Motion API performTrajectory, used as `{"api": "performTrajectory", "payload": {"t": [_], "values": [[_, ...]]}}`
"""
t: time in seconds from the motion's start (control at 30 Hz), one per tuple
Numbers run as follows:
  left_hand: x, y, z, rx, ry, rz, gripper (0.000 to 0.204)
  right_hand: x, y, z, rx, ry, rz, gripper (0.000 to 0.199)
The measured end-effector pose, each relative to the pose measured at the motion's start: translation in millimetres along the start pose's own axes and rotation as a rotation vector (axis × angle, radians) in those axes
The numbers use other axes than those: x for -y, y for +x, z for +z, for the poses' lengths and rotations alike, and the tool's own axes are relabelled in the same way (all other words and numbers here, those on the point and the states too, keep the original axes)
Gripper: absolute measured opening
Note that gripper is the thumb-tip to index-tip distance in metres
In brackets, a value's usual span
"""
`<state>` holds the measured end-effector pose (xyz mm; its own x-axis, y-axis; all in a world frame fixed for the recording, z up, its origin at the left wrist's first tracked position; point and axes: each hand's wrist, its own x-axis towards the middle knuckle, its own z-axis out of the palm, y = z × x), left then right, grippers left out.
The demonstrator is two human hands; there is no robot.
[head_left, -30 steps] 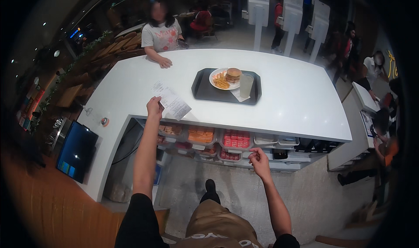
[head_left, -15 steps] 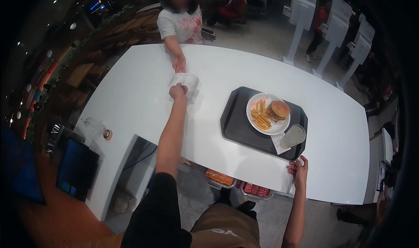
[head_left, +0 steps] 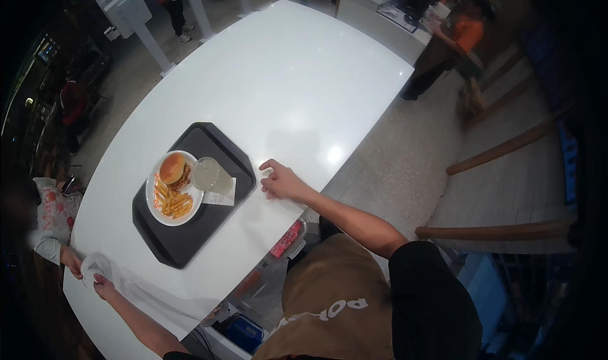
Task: The person assembles a takeout order in a fast-food kitchen. They place a receipt and napkin on a tray with a burger and fries, then fill a cup with ice and a beverage. They add sauce packets and utensils to a branded bag, place the bag on the counter, and hand it to a customer.
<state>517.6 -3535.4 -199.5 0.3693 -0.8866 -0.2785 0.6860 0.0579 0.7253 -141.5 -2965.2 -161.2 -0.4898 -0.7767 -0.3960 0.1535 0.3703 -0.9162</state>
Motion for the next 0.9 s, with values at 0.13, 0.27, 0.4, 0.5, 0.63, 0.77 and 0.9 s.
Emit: {"api": "performTrajectory", "payload": {"t": [0.13,0.27,0.4,0.5,0.63,0.77,0.9], "values": [[-15,-112,24,0.042,0.029,0.019,0.014,-30,-55,-89,0.139,0.12,-0.121,0.016],[19,-356,51,0.694,0.13,-0.079,0.018,-126,-94,-211,-0.095,0.465,-0.079,0.023],[128,-607,92,1.09,0.311,-0.518,0.019,-229,-59,-329,-0.705,0.288,0.025,0.02],[238,-760,114,1.085,0.605,-0.927,0.028,-276,0,-399,-0.873,0.196,-0.02,0.014],[388,-905,134,1.436,1.241,-1.252,0.009,-296,79,-451,-0.855,0.176,0.003,0.015],[557,-967,143,1.34,1.506,-0.861,0.024,-296,120,-465,-0.722,0.12,-0.033,0.017],[685,-945,144,1.718,1.845,0.623,0.038,-296,135,-468,-0.71,-0.029,-0.11,0.012]]}}
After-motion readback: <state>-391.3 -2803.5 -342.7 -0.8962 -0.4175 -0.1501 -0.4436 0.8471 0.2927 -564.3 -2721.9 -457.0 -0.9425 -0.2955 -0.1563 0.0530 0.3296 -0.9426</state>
